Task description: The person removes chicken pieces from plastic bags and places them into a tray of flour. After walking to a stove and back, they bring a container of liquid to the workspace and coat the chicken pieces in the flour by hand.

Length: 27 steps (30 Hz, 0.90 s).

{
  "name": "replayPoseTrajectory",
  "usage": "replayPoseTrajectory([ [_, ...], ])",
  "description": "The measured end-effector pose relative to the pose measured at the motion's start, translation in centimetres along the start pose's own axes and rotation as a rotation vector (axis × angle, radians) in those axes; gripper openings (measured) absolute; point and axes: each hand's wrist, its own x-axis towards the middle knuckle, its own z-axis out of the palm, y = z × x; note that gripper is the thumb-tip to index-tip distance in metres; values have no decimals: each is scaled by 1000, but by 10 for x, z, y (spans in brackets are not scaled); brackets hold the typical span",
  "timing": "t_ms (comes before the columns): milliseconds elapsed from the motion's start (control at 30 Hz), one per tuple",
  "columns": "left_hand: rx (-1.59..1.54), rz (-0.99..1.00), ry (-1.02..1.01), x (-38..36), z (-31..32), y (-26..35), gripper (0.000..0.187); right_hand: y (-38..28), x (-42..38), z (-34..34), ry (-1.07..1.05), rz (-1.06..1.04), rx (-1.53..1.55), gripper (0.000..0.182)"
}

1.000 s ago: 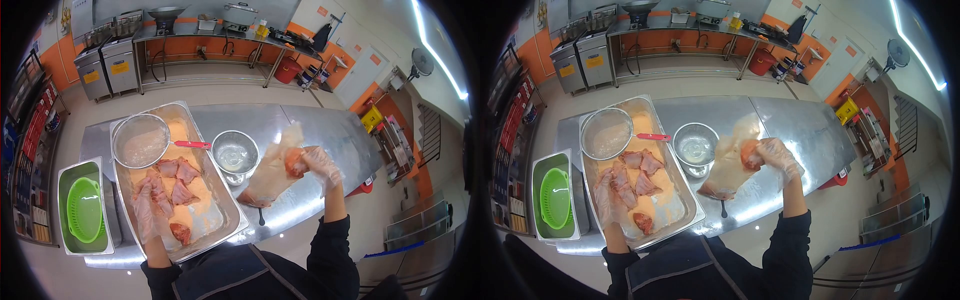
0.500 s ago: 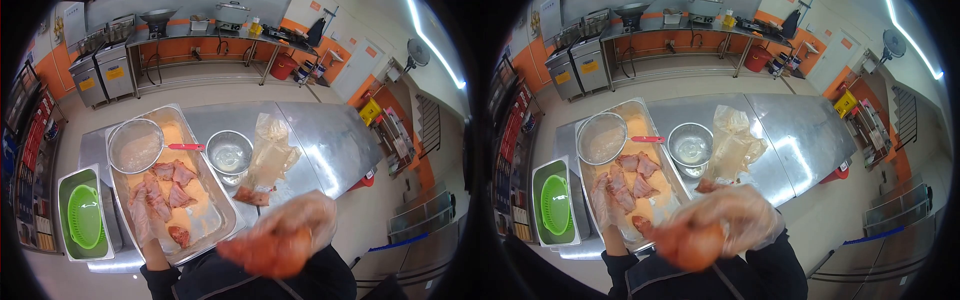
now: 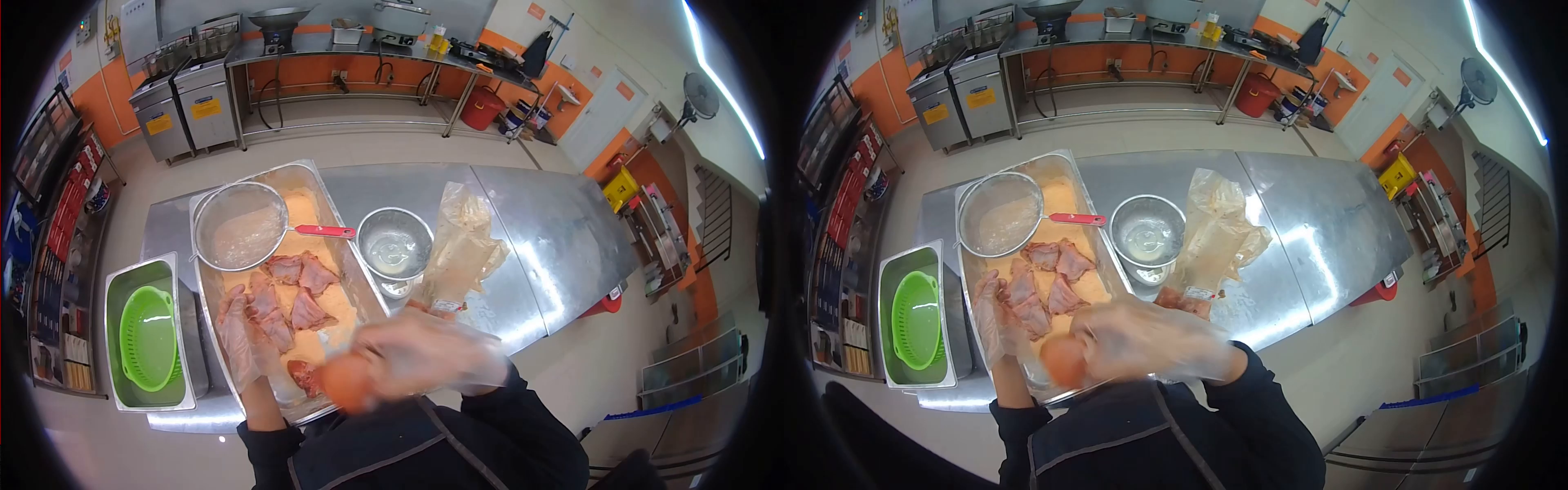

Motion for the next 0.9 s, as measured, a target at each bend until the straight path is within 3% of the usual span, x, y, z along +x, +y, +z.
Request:
replayPoseTrajectory([
  [67,7,-3,5,-1,1,2,15,20,36,21,-113,366,-62,23],
  [133,-16,-33,21,-6,3,6,15,66,69,50,-315,505,-62,26],
  [233,-49,-52,25,-6,5,8,15,80,75,64,-211,577,220,38],
  [333,-57,-46,2,-6,2,6,15,102,58,37,143,298,-17,36],
  [433,-47,-45,0,-8,7,9,15,110,18,-24,758,227,-31,19],
  [467,-43,-46,7,-9,8,10,15,114,8,-53,895,304,-14,14],
  [533,-51,-48,6,-3,5,6,15,142,-10,-98,1109,562,-492,11],
  [633,-99,-76,0,-7,10,8,15,228,-28,-148,578,413,-426,10],
  [733,-109,-87,4,-3,7,1,15,248,-19,-143,105,504,6,13],
  [833,-146,-101,-1,-7,8,4,13,294,-19,-139,-172,358,-345,22],
  [867,-168,-110,-10,-9,11,7,13,297,-12,-135,-444,394,-587,29],
  [900,-159,-114,-13,-9,12,8,12,300,-9,-126,-434,452,-491,32],
])
